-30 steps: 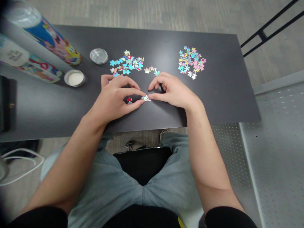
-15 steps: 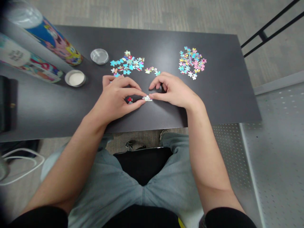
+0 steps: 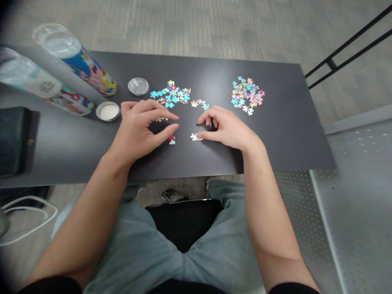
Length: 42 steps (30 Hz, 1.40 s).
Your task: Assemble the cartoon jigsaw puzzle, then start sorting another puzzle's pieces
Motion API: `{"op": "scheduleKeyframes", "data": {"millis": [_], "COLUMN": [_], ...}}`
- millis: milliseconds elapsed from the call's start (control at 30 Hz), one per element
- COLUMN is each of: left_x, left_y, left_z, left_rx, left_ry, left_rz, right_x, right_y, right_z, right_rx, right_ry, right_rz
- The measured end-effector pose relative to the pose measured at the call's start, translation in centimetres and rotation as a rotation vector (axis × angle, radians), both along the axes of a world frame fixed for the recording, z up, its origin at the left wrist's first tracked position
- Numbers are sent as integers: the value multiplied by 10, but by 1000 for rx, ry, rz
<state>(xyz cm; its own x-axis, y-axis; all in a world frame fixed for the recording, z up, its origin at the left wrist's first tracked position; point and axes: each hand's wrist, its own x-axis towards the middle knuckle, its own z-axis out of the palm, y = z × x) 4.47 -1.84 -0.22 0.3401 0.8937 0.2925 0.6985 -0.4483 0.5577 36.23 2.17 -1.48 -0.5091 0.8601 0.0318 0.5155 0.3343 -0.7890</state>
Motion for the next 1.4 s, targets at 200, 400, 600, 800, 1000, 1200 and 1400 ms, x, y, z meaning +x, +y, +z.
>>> {"op": "scheduleKeyframes", "data": {"millis": [200,400,600,800,1000,1200,1400], "left_x": [-27,-24,-29,-42,-48,-40,-31], "left_y": [3,3,1,-2,-6,-6,-4], "left_z": [0,-9,-9,-7,-9,-10,-10], "left_rx": [-44,-92,-102,-82,-61,-60,-67], "left_ry": [1,20,-6,-21,-42,-49,-44], "left_rz": [-48,-104,-70,-18,-21,-44,-50], "right_x": [6,-10,-30,-46,-45,-47,-52], "right_y": [4,14,40,60,61,61,66], "right_z": [3,7,2,-22,-22,-16,-21], "right_rx": [-33,61,246,365,361,358,240], "right_ry": [20,35,-55,-313,-403,-291,-190], "right_rz": [-23,-171,-216,-300,-373,-492,-482]}}
